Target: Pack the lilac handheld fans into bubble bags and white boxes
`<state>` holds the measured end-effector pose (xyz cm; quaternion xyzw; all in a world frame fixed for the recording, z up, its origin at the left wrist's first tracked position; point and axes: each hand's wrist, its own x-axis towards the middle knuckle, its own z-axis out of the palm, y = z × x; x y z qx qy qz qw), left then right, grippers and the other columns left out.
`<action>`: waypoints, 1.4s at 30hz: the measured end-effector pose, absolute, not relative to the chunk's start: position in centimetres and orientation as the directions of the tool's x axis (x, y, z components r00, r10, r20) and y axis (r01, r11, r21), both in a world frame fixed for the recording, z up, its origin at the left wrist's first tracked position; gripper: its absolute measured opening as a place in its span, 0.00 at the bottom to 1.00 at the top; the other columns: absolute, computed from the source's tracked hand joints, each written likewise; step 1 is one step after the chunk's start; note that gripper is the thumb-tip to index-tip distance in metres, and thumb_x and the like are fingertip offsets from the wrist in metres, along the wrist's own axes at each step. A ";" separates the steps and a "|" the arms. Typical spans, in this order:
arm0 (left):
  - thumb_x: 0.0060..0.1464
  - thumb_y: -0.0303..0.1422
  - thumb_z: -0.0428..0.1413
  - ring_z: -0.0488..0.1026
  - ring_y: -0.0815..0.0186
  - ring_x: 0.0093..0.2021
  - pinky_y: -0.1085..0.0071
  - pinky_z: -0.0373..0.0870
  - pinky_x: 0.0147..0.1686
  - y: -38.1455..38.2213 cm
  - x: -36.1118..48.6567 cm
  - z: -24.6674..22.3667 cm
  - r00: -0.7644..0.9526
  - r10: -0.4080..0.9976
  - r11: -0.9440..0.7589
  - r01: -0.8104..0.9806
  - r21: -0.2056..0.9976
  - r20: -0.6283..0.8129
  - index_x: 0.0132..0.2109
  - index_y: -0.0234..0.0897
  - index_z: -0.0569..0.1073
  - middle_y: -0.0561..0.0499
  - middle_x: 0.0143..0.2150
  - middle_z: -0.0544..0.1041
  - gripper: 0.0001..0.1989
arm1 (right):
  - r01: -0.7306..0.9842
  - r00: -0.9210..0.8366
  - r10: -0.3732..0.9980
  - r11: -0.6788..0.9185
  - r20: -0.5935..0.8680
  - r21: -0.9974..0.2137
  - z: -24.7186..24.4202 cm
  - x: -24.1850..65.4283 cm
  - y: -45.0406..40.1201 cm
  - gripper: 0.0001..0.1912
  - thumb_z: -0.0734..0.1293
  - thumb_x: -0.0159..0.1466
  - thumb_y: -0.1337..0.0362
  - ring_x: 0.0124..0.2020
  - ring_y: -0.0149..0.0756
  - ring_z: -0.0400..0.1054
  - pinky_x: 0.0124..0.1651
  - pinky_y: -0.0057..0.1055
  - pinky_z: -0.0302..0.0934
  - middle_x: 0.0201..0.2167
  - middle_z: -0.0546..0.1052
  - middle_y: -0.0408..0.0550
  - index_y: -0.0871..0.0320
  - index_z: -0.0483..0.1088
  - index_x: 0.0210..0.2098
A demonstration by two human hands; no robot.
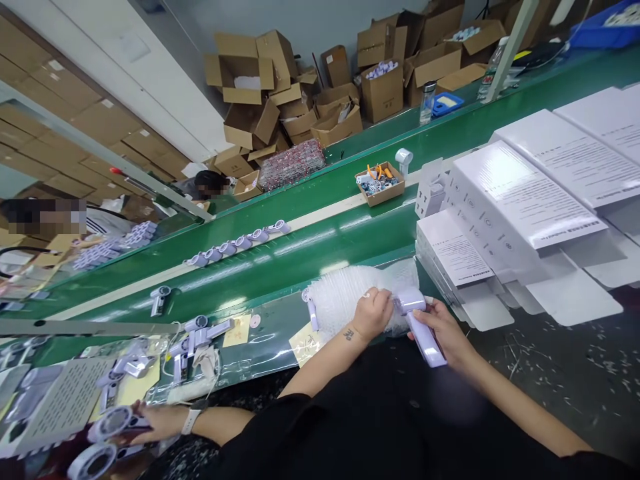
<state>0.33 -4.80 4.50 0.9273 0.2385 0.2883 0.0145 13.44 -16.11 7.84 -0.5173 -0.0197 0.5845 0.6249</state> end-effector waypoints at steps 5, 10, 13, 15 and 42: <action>0.54 0.27 0.50 0.67 0.65 0.30 0.70 0.65 0.30 -5.0 -0.5 5.8 0.766 0.318 -0.947 0.288 0.144 0.558 0.40 0.34 0.69 0.49 0.28 0.68 0.06 | -0.746 0.246 0.783 -0.223 -0.571 -0.628 9.4 13.0 -16.1 0.21 0.73 0.51 0.63 0.23 0.31 0.69 0.26 0.32 0.70 0.30 0.73 0.39 0.51 0.64 0.43; 0.54 0.26 0.48 0.68 0.66 0.30 0.71 0.66 0.31 -5.6 -0.4 6.0 0.732 0.431 -0.900 0.306 0.310 0.528 0.36 0.34 0.69 0.49 0.26 0.68 0.06 | -0.757 0.351 0.689 -0.190 -0.634 -0.626 9.4 12.6 -16.3 0.20 0.73 0.49 0.63 0.23 0.32 0.70 0.23 0.28 0.67 0.28 0.74 0.37 0.52 0.62 0.38; 0.54 0.28 0.49 0.70 0.65 0.33 0.70 0.68 0.35 -6.7 -0.2 6.7 0.804 0.347 -0.901 0.143 0.411 0.483 0.38 0.35 0.70 0.48 0.29 0.71 0.06 | -0.785 0.374 0.645 -0.163 -0.667 -0.598 8.9 12.8 -16.1 0.17 0.72 0.50 0.64 0.22 0.31 0.70 0.24 0.26 0.66 0.24 0.73 0.36 0.52 0.62 0.35; 0.53 0.27 0.49 0.70 0.66 0.32 0.71 0.68 0.35 -7.2 0.0 7.5 0.788 0.453 -0.816 0.177 0.550 0.418 0.38 0.35 0.71 0.48 0.30 0.73 0.07 | -0.803 0.362 0.611 -0.179 -0.704 -0.568 8.5 13.0 -16.1 0.15 0.72 0.50 0.63 0.22 0.33 0.70 0.23 0.28 0.66 0.22 0.72 0.37 0.52 0.60 0.32; 0.47 0.35 0.55 0.66 0.74 0.21 0.79 0.61 0.20 -7.1 0.1 11.1 0.790 0.536 0.036 0.332 0.943 -0.298 0.33 0.33 0.69 0.56 0.21 0.68 0.09 | 0.079 0.167 0.887 -0.447 -0.430 -0.891 8.6 15.1 -22.0 0.38 0.65 0.57 0.54 0.44 0.44 0.69 0.50 0.43 0.61 0.46 0.72 0.53 0.57 0.48 0.62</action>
